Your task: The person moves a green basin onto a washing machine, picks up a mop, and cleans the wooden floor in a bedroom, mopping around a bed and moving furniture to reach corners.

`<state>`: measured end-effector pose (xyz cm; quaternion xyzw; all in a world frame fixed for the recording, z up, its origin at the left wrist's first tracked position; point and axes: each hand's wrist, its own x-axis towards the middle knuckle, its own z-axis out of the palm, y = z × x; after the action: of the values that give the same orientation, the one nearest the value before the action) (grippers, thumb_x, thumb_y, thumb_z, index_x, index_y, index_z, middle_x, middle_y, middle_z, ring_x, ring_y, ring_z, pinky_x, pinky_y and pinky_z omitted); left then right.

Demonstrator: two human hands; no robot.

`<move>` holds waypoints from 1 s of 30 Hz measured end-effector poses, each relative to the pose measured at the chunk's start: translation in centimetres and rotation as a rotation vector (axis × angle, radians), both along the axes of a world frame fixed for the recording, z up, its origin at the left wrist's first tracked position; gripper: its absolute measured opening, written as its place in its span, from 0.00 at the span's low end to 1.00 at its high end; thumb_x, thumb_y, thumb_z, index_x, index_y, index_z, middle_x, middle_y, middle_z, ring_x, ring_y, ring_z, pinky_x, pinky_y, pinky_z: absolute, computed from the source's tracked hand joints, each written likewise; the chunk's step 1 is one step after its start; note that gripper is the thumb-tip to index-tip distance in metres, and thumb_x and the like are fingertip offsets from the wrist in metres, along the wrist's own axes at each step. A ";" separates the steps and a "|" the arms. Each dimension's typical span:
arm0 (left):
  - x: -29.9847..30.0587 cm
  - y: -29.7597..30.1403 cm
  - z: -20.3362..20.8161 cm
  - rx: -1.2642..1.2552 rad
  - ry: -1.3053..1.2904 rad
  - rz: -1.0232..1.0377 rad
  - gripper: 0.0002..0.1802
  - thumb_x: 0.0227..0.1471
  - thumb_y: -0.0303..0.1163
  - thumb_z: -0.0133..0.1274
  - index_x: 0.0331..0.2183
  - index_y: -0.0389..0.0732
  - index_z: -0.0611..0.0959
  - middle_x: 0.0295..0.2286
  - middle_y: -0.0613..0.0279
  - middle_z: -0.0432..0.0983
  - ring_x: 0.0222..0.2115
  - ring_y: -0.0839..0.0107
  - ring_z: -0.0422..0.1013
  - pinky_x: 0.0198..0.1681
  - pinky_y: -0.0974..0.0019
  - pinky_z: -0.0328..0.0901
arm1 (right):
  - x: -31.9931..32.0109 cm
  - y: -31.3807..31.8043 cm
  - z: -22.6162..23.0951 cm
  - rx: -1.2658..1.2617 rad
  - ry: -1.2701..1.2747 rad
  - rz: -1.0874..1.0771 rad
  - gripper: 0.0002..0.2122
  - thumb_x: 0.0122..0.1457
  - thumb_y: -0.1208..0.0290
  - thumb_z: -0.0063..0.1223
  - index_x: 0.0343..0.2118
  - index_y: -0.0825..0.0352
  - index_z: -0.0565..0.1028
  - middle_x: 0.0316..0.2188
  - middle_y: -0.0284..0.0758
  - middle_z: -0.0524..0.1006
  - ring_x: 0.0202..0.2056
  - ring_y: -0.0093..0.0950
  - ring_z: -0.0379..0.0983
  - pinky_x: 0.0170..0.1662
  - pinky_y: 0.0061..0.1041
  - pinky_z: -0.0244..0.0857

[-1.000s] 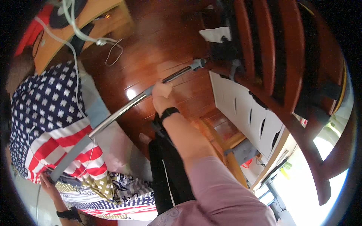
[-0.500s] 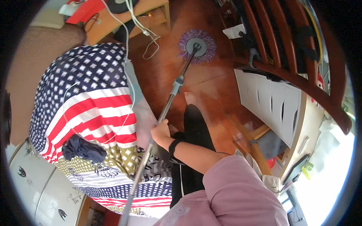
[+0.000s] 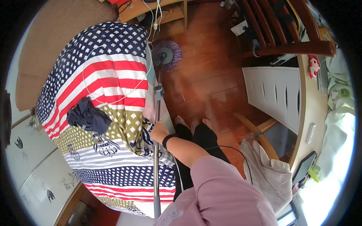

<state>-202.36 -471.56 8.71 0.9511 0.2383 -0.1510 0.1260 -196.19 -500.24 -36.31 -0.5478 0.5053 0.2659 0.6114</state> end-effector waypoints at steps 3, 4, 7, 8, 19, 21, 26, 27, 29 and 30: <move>-0.6 -1.4 2.4 0.049 -0.084 -0.049 0.14 0.43 0.35 0.56 0.19 0.38 0.70 0.14 0.67 0.61 0.16 0.76 0.56 0.18 0.68 0.54 | -0.7 1.7 2.4 -0.070 -0.006 0.112 0.15 0.46 0.76 0.45 0.37 0.75 0.60 0.33 0.54 0.71 0.37 0.47 0.70 0.37 0.37 0.65; -1.2 -2.1 3.5 0.064 -0.104 -0.069 0.14 0.43 0.35 0.56 0.19 0.38 0.70 0.14 0.67 0.61 0.16 0.76 0.56 0.18 0.68 0.54 | -1.5 0.8 2.5 -0.064 -0.010 0.109 0.15 0.46 0.76 0.45 0.37 0.75 0.60 0.33 0.54 0.71 0.37 0.47 0.70 0.37 0.37 0.65; -2.8 -4.5 6.6 0.104 -0.153 -0.121 0.14 0.43 0.35 0.56 0.19 0.38 0.70 0.14 0.67 0.61 0.16 0.76 0.56 0.18 0.68 0.54 | -4.7 -1.0 2.3 0.006 -0.057 0.211 0.16 0.46 0.75 0.46 0.38 0.75 0.60 0.32 0.53 0.71 0.37 0.46 0.70 0.39 0.37 0.64; -3.2 -5.4 7.3 0.104 -0.161 -0.144 0.14 0.43 0.35 0.56 0.19 0.38 0.70 0.14 0.67 0.61 0.16 0.76 0.56 0.18 0.68 0.54 | -6.4 -0.6 1.6 -0.001 -0.059 0.192 0.16 0.46 0.75 0.46 0.38 0.75 0.60 0.32 0.53 0.71 0.37 0.46 0.70 0.39 0.37 0.64; -8.3 -11.4 11.4 0.145 0.010 -0.321 0.14 0.42 0.34 0.57 0.19 0.37 0.70 0.14 0.67 0.60 0.16 0.76 0.56 0.18 0.68 0.53 | -21.3 11.9 8.9 0.228 -0.035 -0.033 0.21 0.43 0.74 0.51 0.38 0.77 0.58 0.28 0.51 0.72 0.35 0.44 0.71 0.38 0.37 0.65; -8.9 -11.5 11.0 0.153 0.120 -0.361 0.14 0.42 0.34 0.57 0.19 0.37 0.70 0.14 0.67 0.60 0.16 0.76 0.56 0.18 0.68 0.53 | -20.6 9.3 10.1 0.236 -0.105 -0.119 0.19 0.42 0.73 0.51 0.34 0.80 0.60 0.26 0.52 0.71 0.32 0.45 0.71 0.35 0.36 0.64; -10.7 -11.1 8.9 0.164 0.451 -0.475 0.14 0.41 0.33 0.57 0.19 0.37 0.70 0.14 0.67 0.60 0.16 0.76 0.56 0.18 0.68 0.53 | -21.2 2.7 8.0 -0.185 -0.155 -0.325 0.15 0.40 0.71 0.51 0.25 0.80 0.64 0.24 0.52 0.71 0.30 0.46 0.70 0.34 0.38 0.64; -10.9 -11.3 8.1 0.148 0.521 -0.518 0.14 0.41 0.33 0.57 0.19 0.37 0.70 0.14 0.67 0.60 0.16 0.76 0.56 0.18 0.68 0.53 | -22.4 1.0 4.8 -0.177 0.031 -0.417 0.15 0.38 0.70 0.51 0.23 0.79 0.65 0.24 0.51 0.71 0.31 0.46 0.70 0.36 0.37 0.64; -11.5 -10.8 6.8 0.110 0.625 -0.588 0.14 0.41 0.33 0.57 0.19 0.37 0.70 0.14 0.67 0.60 0.16 0.76 0.55 0.18 0.68 0.53 | -27.3 -3.5 -1.2 -0.359 -0.055 -0.351 0.16 0.39 0.69 0.51 0.28 0.77 0.66 0.27 0.52 0.71 0.30 0.43 0.72 0.31 0.33 0.67; -11.7 -11.0 5.8 0.065 0.675 -0.646 0.14 0.41 0.33 0.58 0.19 0.37 0.70 0.14 0.67 0.60 0.16 0.76 0.55 0.18 0.68 0.53 | -31.2 -5.6 -7.2 -0.563 -0.121 -0.296 0.16 0.41 0.69 0.51 0.30 0.77 0.66 0.27 0.51 0.71 0.29 0.42 0.72 0.27 0.33 0.68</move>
<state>-214.06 -482.54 14.49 0.8778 -0.0375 -0.4758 -0.0420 -227.39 -505.83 -43.55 -0.6308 0.5960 -0.0094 0.4968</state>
